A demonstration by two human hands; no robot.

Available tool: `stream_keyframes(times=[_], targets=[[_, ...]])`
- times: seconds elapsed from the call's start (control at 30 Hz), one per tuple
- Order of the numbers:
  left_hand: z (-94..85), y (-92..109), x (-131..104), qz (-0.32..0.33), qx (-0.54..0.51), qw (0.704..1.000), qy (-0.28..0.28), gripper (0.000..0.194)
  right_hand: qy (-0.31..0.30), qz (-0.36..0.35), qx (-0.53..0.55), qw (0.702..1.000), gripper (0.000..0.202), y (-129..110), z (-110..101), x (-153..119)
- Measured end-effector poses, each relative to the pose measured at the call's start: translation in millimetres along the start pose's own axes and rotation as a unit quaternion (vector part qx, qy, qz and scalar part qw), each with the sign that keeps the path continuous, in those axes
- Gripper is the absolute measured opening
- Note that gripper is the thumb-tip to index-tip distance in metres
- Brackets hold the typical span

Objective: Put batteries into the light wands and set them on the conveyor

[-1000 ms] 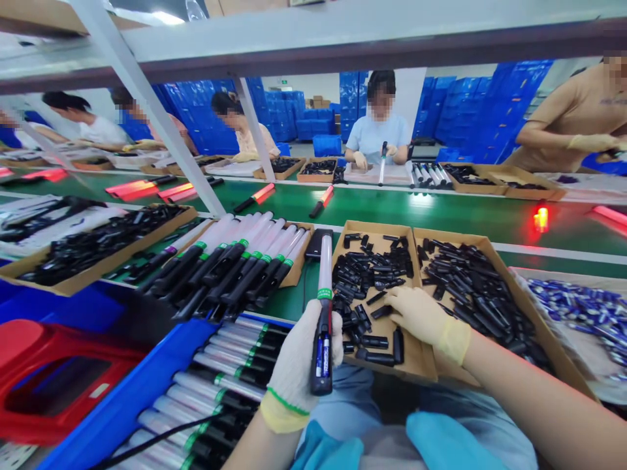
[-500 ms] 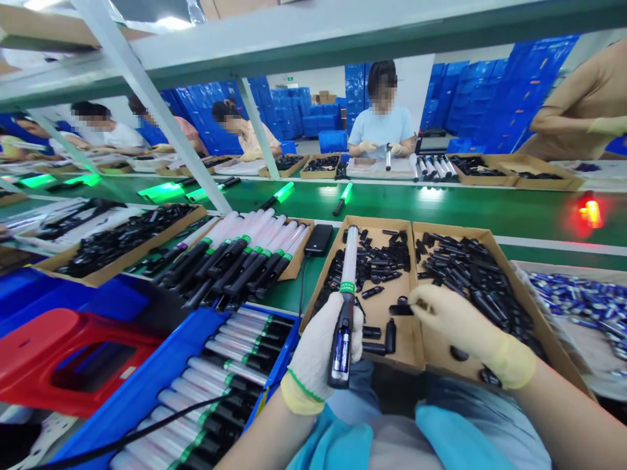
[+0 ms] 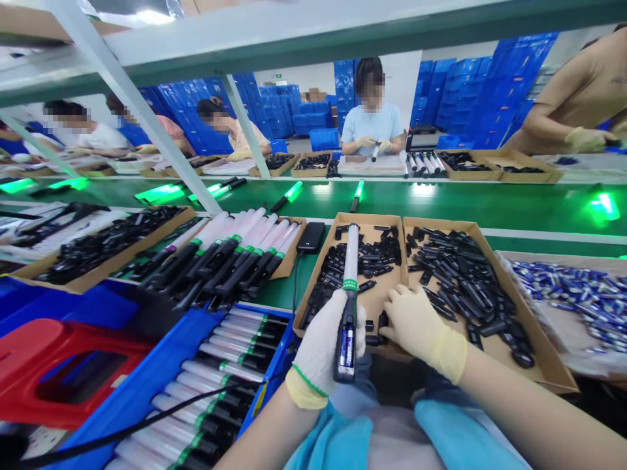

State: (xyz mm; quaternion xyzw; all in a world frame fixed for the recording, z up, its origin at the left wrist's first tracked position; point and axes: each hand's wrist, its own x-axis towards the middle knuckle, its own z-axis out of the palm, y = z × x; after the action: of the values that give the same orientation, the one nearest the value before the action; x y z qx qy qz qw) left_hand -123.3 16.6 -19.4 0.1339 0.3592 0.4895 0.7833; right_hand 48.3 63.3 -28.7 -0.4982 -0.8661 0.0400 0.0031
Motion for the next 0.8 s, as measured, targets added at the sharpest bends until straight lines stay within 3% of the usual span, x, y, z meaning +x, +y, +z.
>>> stream_keyframes(times=[0.17, 0.3, 0.43, 0.47, 0.53, 0.67, 0.8], targets=[[-1.6, -2.1, -9.3, 0.027, -0.021, 0.999, 0.034, 0.03, -0.001, 0.006, 0.079, 0.997, 0.014, 0.2, 11.2, 6.8], [2.0, -6.1, -10.2, 0.033, -0.027, 0.999, 0.03, 0.029, 0.033, 0.039, 0.202, 0.978, 0.015, 10.7, -7.3, -6.4], [8.9, -14.6, -3.5, 0.073, 0.033, 0.997, 0.019, 0.032, 0.093, 0.048, 0.455, 0.884, 0.018, -2.0, -35.2, -30.7], [11.0, -16.1, -1.4, 0.088, 0.048, 0.995, 0.015, 0.032, 0.083, 0.04, 0.499, 0.862, 0.016, -7.5, -38.7, -35.8], [14.7, -17.7, 2.2, 0.114, 0.067, 0.991, 0.011, 0.024, 0.048, 0.017, 0.534, 0.844, 0.012, -16.7, -40.1, -43.2], [18.4, -18.9, 6.5, 0.16, 0.118, 0.979, 0.051, 0.012, 0.021, -0.005, 0.541, 0.841, 0.01, -16.8, -33.7, -49.5], [19.1, -27.6, 9.7, 0.199, 0.169, 0.964, 0.051, 0.021, 0.021, 0.018, 0.517, 0.855, 0.011, -5.1, -35.2, -56.7]])
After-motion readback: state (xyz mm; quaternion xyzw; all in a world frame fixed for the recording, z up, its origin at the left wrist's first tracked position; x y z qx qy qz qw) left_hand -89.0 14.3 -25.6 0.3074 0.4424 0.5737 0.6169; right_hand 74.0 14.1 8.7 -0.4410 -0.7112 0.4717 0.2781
